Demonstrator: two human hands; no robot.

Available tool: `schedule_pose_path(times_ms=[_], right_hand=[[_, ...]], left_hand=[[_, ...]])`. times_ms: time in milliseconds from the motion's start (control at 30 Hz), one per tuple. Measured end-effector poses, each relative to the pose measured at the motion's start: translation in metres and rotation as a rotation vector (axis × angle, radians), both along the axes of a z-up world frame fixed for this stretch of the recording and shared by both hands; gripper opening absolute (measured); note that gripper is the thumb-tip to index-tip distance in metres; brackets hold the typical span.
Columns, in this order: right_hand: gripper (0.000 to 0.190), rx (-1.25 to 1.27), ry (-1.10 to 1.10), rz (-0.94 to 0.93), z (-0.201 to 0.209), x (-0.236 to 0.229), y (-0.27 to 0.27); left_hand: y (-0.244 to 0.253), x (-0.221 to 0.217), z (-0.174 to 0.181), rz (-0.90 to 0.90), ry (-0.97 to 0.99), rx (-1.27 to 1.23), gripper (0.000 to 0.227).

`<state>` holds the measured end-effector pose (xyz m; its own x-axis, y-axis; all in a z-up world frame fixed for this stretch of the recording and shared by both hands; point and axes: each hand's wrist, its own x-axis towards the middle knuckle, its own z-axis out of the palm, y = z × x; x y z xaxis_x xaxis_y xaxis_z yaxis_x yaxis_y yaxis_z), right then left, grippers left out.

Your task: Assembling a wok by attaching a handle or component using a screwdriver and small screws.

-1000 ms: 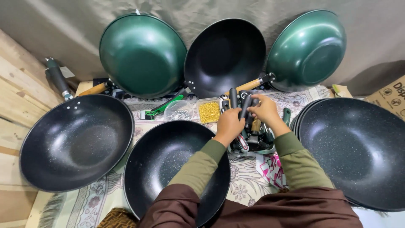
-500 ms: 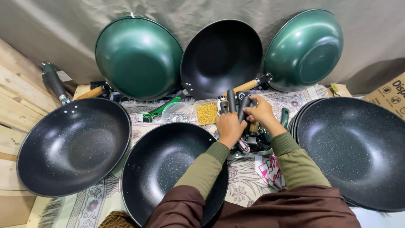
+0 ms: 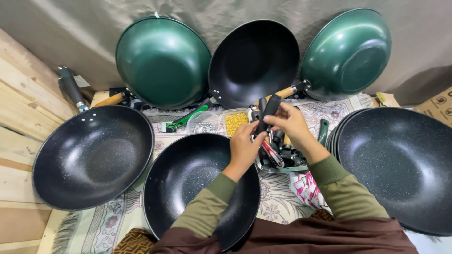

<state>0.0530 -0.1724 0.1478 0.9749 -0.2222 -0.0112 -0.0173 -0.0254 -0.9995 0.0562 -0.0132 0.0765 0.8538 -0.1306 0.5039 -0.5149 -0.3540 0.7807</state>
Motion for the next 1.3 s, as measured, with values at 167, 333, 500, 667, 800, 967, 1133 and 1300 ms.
schedule_pose_path(times_ms=[167,333,500,667,800,967,1133,1300], right_hand=[[0.05,-0.106,-0.167,0.085,0.008,-0.036,0.038],[0.044,-0.295,-0.423,0.115,0.009,-0.056,0.064],[0.036,-0.39,-0.632,0.182,0.006,-0.065,0.078],[0.03,-0.443,-0.739,0.264,-0.007,-0.069,0.086],[0.031,-0.537,-0.797,0.331,0.003,-0.073,0.096],[0.031,-0.558,-0.837,0.325,0.001,-0.074,0.101],[0.028,-0.563,-0.875,0.313,0.004,-0.072,0.101],[0.032,-0.546,-0.847,0.306,0.0,-0.072,0.098]], left_hand=[[0.04,0.008,-0.02,-0.11,0.221,-0.079,0.043],[0.069,0.004,-0.019,-0.182,0.465,-0.345,0.049],[0.08,-0.018,0.002,-0.177,0.504,-0.36,0.05],[0.094,-0.024,-0.001,-0.244,0.651,-0.44,0.052],[0.109,-0.029,-0.004,-0.217,0.722,-0.457,0.055],[0.117,-0.029,-0.004,-0.185,0.616,-0.291,0.05],[0.12,-0.03,0.01,-0.17,0.475,-0.137,0.046],[0.119,-0.033,0.009,-0.149,0.376,-0.053,0.043]])
